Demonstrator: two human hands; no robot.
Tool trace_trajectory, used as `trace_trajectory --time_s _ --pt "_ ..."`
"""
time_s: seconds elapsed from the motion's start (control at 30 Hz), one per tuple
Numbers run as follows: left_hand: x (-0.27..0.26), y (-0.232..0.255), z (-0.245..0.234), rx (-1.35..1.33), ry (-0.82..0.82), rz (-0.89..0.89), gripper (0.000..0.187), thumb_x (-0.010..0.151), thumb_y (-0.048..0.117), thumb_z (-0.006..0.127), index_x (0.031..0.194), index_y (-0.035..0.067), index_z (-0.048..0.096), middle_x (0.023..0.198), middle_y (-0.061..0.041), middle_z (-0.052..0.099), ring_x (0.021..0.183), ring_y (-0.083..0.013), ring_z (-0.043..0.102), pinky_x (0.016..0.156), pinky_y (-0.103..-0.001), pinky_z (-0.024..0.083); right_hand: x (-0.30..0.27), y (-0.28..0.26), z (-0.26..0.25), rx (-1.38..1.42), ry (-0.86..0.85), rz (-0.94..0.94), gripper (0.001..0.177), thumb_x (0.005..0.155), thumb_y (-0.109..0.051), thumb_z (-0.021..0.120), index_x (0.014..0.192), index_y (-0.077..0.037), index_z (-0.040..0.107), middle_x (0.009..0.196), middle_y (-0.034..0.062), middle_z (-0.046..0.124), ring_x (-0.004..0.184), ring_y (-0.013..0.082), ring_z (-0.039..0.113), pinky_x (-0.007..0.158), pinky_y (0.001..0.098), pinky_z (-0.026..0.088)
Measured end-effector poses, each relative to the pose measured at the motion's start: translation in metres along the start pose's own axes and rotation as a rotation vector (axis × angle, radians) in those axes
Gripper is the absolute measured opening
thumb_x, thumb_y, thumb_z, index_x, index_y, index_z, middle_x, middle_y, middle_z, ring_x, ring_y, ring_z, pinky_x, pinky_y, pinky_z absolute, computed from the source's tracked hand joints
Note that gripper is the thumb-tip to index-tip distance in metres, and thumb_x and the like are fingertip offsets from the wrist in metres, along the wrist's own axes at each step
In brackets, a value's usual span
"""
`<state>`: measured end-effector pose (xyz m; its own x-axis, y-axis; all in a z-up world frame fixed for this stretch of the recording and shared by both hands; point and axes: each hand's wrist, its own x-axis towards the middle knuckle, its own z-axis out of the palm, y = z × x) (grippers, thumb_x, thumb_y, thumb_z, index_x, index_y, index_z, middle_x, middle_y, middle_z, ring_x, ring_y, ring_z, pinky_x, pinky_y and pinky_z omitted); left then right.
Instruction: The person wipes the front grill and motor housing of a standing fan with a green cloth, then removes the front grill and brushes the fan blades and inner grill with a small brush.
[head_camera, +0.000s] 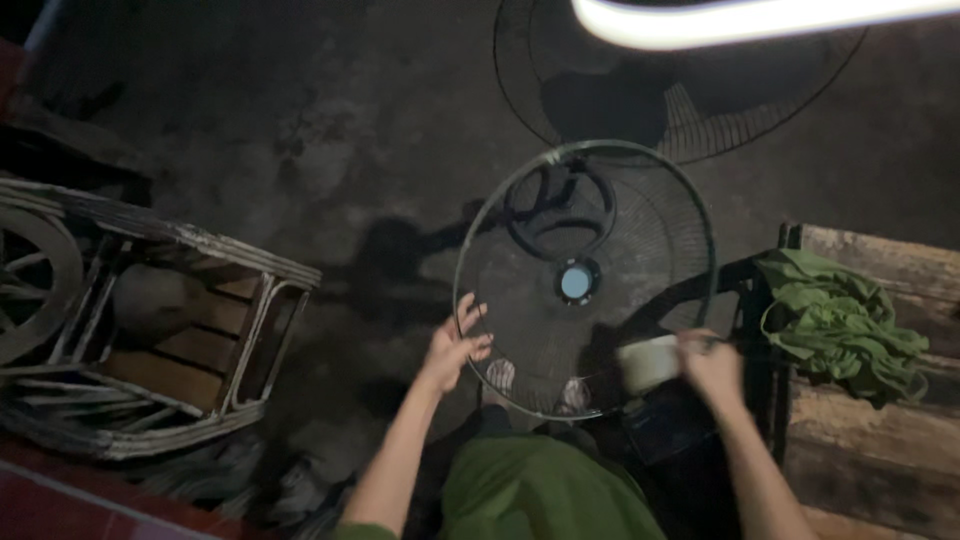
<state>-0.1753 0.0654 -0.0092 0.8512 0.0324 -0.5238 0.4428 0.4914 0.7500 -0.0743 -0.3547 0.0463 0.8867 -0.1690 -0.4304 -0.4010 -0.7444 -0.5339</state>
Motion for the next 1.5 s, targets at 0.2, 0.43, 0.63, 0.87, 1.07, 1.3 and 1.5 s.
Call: trace_trajectory --time_s 0.2,0.43,0.63,0.87,1.07,1.3,1.5 --pt "0.01 -0.022 0.017 -0.062 -0.038 -0.012 0.083 0.083 -0.014 0.052 0.157 0.019 0.034 0.152 -0.01 0.048 0.096 -0.0224 0.069 0.074 -0.035 0.06 -0.095 -0.05 0.094 0.375 0.159 -0.423 0.012 0.079 0.001 0.063 0.089 -0.006 0.066 0.091 0.0132 0.067 0.083 0.0305 0.068 0.075 0.0396 0.056" --pt "0.004 -0.009 0.004 -0.065 -0.04 -0.011 0.088 0.08 -0.01 0.054 0.158 0.02 0.029 0.154 -0.011 0.046 0.098 -0.0251 0.069 0.079 -0.039 0.061 -0.041 -0.025 0.02 -0.239 -0.015 -0.426 0.012 0.096 -0.01 0.059 0.097 -0.008 0.071 0.092 0.0096 0.073 0.079 0.0232 0.072 0.07 0.0352 0.06" --pt "0.008 -0.013 0.02 -0.115 -0.127 0.07 0.088 0.08 -0.009 0.054 0.16 0.015 0.029 0.156 -0.015 0.044 0.098 -0.0249 0.069 0.076 -0.037 0.058 -0.089 -0.067 0.06 0.375 0.153 -0.319 0.009 0.097 -0.012 0.062 0.096 -0.009 0.071 0.091 0.0111 0.074 0.08 0.0259 0.073 0.072 0.0367 0.058" --pt "0.001 -0.008 0.017 -0.074 -0.153 -0.014 0.09 0.077 -0.011 0.053 0.159 0.016 0.027 0.157 -0.016 0.042 0.101 -0.029 0.07 0.077 -0.039 0.058 -0.044 -0.036 0.009 -0.201 -0.147 -0.095 0.025 0.099 -0.026 0.056 0.101 -0.01 0.076 0.094 0.0113 0.077 0.084 0.0273 0.076 0.076 0.0409 0.061" --pt "-0.007 -0.028 0.023 -0.093 -0.167 -0.041 0.087 0.08 -0.01 0.053 0.159 0.014 0.028 0.157 -0.017 0.043 0.112 -0.034 0.066 0.089 -0.043 0.059 -0.042 -0.045 -0.008 0.258 0.334 -0.104 0.021 0.101 -0.016 0.055 0.096 -0.002 0.068 0.081 0.0158 0.068 0.075 0.0306 0.068 0.068 0.0453 0.054" --pt "0.003 -0.016 0.028 -0.128 -0.254 0.096 0.088 0.083 -0.014 0.054 0.165 0.004 0.028 0.159 -0.023 0.044 0.137 -0.0188 0.059 0.103 -0.042 0.061 -0.099 -0.126 0.027 0.197 -0.021 -0.827 0.002 0.085 -0.011 0.07 0.086 -0.011 0.071 0.089 0.0083 0.074 0.086 0.0219 0.073 0.076 0.0356 0.06" --pt "-0.013 0.001 0.047 -0.058 -0.227 0.011 0.083 0.085 -0.01 0.055 0.161 0.01 0.025 0.156 -0.022 0.044 0.106 -0.0329 0.069 0.083 -0.041 0.06 -0.032 -0.086 -0.033 0.496 0.277 -0.444 0.014 0.095 -0.009 0.057 0.102 -0.009 0.069 0.1 0.0104 0.073 0.083 0.0215 0.07 0.07 0.036 0.058"
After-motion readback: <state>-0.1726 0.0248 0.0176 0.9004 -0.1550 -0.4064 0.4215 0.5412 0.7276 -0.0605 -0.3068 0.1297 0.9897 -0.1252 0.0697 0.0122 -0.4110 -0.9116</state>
